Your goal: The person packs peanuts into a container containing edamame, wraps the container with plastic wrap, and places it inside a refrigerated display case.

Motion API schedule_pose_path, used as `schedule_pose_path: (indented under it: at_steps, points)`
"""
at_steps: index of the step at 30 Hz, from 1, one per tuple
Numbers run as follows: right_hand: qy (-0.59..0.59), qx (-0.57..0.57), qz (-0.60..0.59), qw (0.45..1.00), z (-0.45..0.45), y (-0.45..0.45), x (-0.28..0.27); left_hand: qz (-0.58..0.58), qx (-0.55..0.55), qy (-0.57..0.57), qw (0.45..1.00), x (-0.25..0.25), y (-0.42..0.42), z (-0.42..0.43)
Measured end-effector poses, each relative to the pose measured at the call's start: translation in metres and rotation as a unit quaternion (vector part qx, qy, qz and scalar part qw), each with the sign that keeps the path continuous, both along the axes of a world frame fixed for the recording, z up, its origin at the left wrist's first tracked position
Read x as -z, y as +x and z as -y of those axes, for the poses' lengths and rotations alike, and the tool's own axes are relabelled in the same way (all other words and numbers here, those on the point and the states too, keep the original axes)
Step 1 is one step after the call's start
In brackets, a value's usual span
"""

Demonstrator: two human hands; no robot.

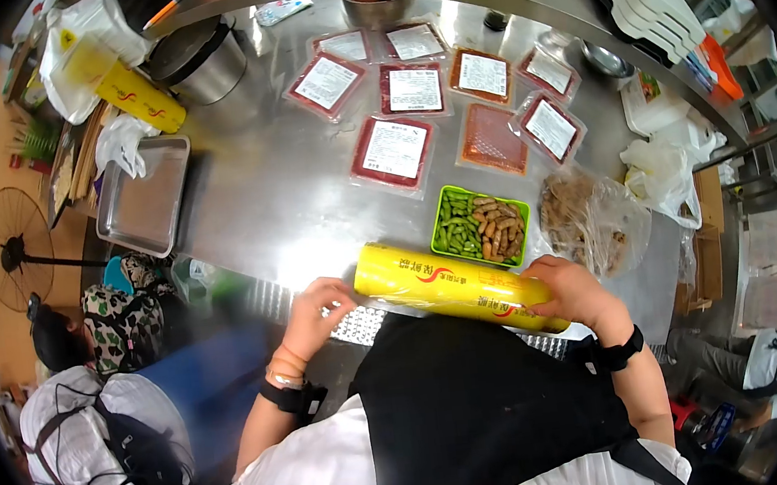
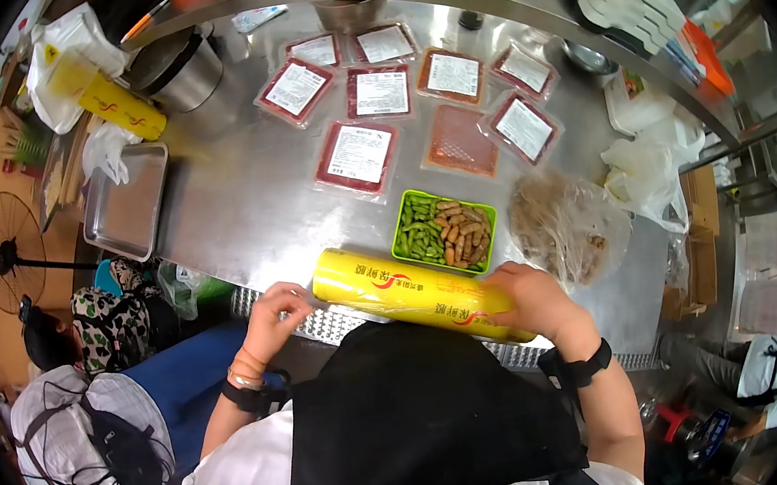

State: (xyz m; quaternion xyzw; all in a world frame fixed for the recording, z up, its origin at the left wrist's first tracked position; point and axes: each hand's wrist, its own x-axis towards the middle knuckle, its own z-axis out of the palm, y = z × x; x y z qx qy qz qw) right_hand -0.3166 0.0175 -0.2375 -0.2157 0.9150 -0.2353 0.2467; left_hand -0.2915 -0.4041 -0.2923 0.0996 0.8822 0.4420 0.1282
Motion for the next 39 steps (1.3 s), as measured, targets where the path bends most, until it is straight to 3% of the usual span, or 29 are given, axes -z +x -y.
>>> schedule_pose_path:
  at_steps: [1,2,3,7,9,11,13,15,16,19,20,23,25,26,30,33,35,37,39]
  points:
    - [-0.009,-0.014,-0.014,1.0,0.009,-0.005,-0.004,-0.003,-0.061,0.002,0.998,0.007,-0.001,0.003]
    - [-0.046,-0.03,-0.033,0.998,0.021,-0.014,-0.006,-0.058,-0.046,0.024,0.997,0.014,-0.005,0.001]
    - [-0.094,-0.035,-0.049,0.994,0.036,-0.022,-0.012,0.096,-0.095,0.201,0.97,0.037,-0.002,-0.006]
    - [-0.14,-0.14,-0.138,0.971,0.111,-0.059,-0.025,0.184,-0.05,0.227,0.955,0.077,-0.016,-0.026]
    - [-0.121,-0.189,-0.194,0.955,0.14,-0.066,-0.047,0.013,0.007,0.121,0.992,0.011,-0.027,-0.042]
    - [-0.094,-0.231,-0.27,0.93,0.155,-0.074,-0.079,-0.133,0.072,0.16,0.976,-0.035,-0.045,-0.059]
    - [-0.059,-0.247,-0.286,0.924,0.149,-0.077,-0.116,-0.227,0.148,0.141,0.952,-0.073,-0.065,-0.075]
    - [-0.009,-0.25,-0.283,0.926,0.127,-0.076,-0.15,-0.234,0.177,0.204,0.934,-0.104,-0.082,-0.091]
    - [-0.036,-0.24,-0.318,0.917,0.115,-0.074,-0.151,-0.232,0.197,0.239,0.922,-0.114,-0.086,-0.1]
    - [0.044,-0.178,-0.277,0.943,0.059,-0.054,-0.183,-0.152,0.06,0.369,0.915,-0.122,-0.087,-0.118]
    - [-0.041,-0.106,-0.297,0.948,0.038,-0.045,-0.189,-0.087,0.052,0.357,0.929,-0.106,-0.087,-0.112]
    - [-0.062,0.093,-0.326,0.939,-0.022,-0.007,-0.202,0.108,0.016,0.314,0.943,-0.043,-0.079,-0.08]
    - [-0.215,0.393,-0.244,0.86,-0.045,0.028,-0.173,0.15,0.007,0.296,0.943,-0.031,-0.066,-0.074]
    - [-0.251,0.479,-0.201,0.817,-0.052,0.041,-0.161,0.174,-0.002,0.286,0.942,-0.026,-0.058,-0.073]
    - [-0.345,0.627,-0.144,0.684,-0.068,0.094,-0.044,0.204,0.027,0.255,0.945,-0.011,-0.044,-0.077]
    - [-0.427,0.684,-0.051,0.589,-0.019,0.12,0.034,0.07,0.108,0.098,0.987,0.002,-0.046,-0.073]
    - [-0.461,0.681,0.012,0.569,-0.006,0.132,0.092,-0.025,0.096,0.033,0.994,0.007,-0.052,-0.073]
    - [-0.461,0.647,0.063,0.603,-0.007,0.133,0.114,-0.078,0.109,-0.001,0.991,0.021,-0.056,-0.073]
    - [-0.372,0.618,0.06,0.69,-0.017,0.129,0.105,-0.085,0.119,-0.019,0.989,0.019,-0.056,-0.077]
